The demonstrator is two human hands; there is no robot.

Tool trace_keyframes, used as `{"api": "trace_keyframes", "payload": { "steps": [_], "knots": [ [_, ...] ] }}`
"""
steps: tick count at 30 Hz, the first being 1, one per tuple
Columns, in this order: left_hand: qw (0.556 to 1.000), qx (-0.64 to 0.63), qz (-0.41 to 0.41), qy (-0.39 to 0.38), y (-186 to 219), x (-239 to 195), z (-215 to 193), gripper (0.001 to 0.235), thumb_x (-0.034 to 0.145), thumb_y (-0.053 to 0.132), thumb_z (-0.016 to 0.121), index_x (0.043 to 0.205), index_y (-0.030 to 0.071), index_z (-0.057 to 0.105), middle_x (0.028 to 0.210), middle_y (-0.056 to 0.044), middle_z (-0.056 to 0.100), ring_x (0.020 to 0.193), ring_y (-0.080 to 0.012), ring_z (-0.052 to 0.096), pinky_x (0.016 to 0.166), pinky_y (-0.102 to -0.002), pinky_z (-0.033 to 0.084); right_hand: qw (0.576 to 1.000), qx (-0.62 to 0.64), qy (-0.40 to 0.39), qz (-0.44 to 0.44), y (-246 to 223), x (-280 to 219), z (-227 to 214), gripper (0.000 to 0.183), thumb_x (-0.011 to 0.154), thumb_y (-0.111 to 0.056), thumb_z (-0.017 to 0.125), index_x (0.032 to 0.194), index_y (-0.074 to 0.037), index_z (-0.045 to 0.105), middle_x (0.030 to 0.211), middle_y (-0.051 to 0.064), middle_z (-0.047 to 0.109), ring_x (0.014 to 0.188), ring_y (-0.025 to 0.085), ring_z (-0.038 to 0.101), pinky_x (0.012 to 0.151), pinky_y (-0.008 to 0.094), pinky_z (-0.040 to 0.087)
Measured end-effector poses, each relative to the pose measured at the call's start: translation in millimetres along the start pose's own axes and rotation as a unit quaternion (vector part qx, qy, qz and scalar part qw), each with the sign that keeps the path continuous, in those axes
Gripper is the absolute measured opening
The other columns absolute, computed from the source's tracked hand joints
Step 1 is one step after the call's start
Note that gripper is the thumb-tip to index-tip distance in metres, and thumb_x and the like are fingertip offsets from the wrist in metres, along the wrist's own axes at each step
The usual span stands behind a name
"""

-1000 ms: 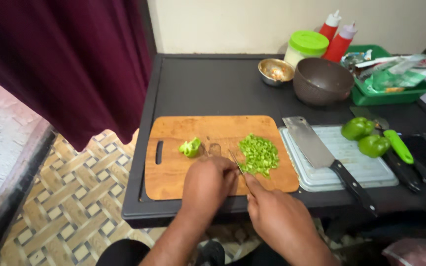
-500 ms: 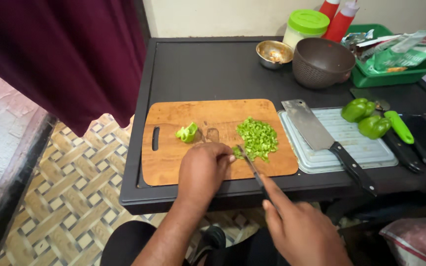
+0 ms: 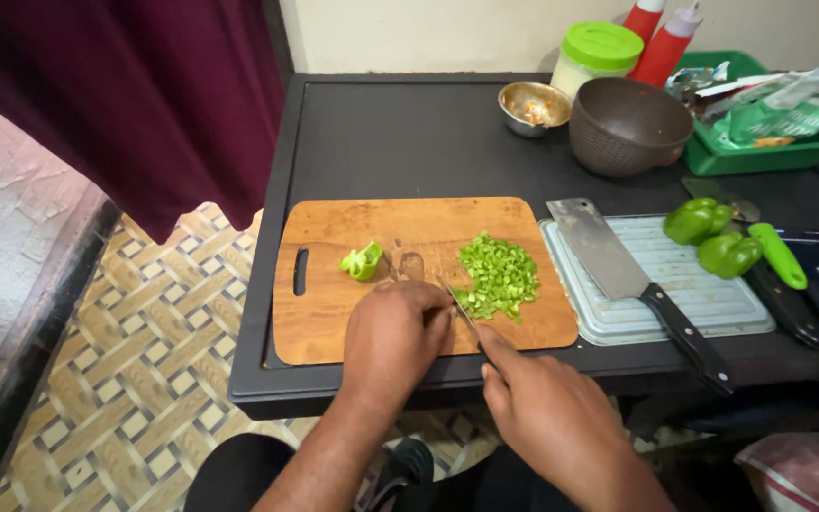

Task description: The person sits on the floor and uses a knife to chop a green bell pepper on a wooden cutting board. They slice the pepper into small pieces, accumulating a pile of diced vegetables on the board.

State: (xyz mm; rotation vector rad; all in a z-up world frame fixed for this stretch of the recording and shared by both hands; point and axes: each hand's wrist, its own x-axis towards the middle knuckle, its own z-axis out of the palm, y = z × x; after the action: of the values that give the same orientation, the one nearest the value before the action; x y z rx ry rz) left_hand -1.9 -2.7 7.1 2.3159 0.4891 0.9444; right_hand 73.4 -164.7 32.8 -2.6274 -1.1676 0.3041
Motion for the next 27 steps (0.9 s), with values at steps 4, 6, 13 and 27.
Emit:
{"api": "trace_keyframes", "payload": {
  "steps": [4,6,13,27],
  "knots": [
    [0.999,0.0,-0.038,-0.001,3.5,2.4,2.4,0.01,0.072,0.015,0.078,0.08,0.009,0.08,0.083,-0.011,0.075,0.083,-0.0338,0.07,0.074,-0.045,0.054,0.998,-0.055,-0.026,0.023,21.6,-17.2,8.6,0.059,0.092,-0.037,0.058,0.15,-0.036,0.051,0.079,0.019,0.071,0.076,0.041,0.07,0.075,0.056,0.055],
    [1.0,-0.005,-0.029,0.009,3.3,1.0,2.3,0.009,0.071,0.015,0.079,0.078,0.009,0.079,0.082,-0.01,0.075,0.082,-0.0332,0.07,0.074,-0.044,0.055,0.992,-0.108,-0.049,0.045,37.3,-33.5,9.9,0.058,0.096,-0.045,0.059,0.154,-0.045,0.05,0.076,0.015,0.072,0.077,0.035,0.072,0.08,0.051,0.056],
    [0.999,-0.027,0.01,0.037,-1.5,-3.8,4.5,0.008,0.082,0.014,0.074,0.086,0.008,0.079,0.086,-0.011,0.075,0.082,-0.0346,0.07,0.075,-0.044,0.054,0.997,0.067,-0.039,0.024,54.1,-39.7,-25.4,0.06,0.094,-0.037,0.059,0.153,-0.036,0.052,0.073,0.021,0.072,0.069,0.038,0.074,0.068,0.05,0.054],
    [0.994,-0.09,-0.024,0.062,-5.4,-4.5,4.7,0.015,0.091,0.014,0.068,0.095,0.002,0.075,0.09,-0.018,0.073,0.085,-0.0393,0.07,0.075,-0.046,0.054,0.989,0.113,-0.025,0.097,65.5,-8.4,-24.2,0.049,0.103,-0.03,0.058,0.15,-0.018,0.049,0.075,0.021,0.072,0.074,0.035,0.071,0.071,0.046,0.057]
  ]
}}
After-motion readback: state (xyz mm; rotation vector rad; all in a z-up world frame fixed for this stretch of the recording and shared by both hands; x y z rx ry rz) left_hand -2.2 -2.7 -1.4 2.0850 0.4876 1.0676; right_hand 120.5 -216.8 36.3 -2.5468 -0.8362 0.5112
